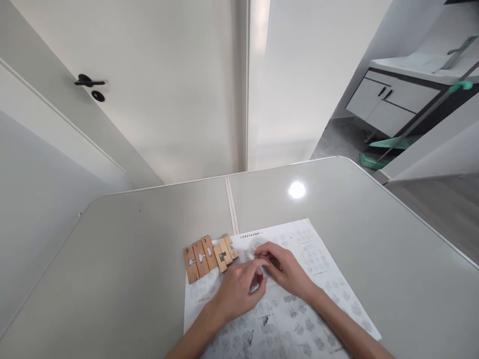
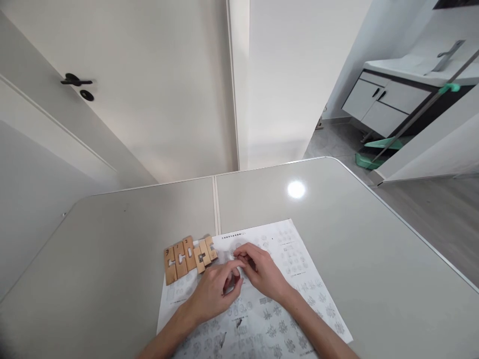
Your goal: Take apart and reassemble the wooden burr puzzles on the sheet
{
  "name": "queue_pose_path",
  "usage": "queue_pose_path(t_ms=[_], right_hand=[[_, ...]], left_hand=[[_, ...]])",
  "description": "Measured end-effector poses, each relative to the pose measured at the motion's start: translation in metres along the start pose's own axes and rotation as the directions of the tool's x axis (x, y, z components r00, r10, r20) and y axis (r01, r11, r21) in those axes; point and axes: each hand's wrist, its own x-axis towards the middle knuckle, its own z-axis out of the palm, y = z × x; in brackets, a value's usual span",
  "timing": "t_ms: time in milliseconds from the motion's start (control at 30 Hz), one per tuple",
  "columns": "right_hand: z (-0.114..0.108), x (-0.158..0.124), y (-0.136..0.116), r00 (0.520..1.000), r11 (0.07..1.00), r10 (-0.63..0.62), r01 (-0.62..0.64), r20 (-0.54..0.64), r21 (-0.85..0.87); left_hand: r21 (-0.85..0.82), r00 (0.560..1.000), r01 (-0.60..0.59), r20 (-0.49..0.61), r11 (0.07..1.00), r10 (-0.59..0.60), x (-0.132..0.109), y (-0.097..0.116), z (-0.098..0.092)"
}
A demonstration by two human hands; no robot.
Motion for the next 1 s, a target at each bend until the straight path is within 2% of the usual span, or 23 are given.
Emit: queue_pose_path(t_ms=[700,1000], right_hand=[[0.0013,-0.0008,0.0056,1.0,1.0,-0.009,0.009,0.009,0.008],[0.0009,-0.0004,0.0045,1.0,1.0,-0.01,0.01,0.01,0.004]], left_hand=[[-0.004,1.0,0.017,0.023,1.0,-0.017,-0.0008,-0.0023,0.0013],[-0.008,1.0,0.0,-0.002,1.0,0.0,0.0003,0.0,-0.0004]])
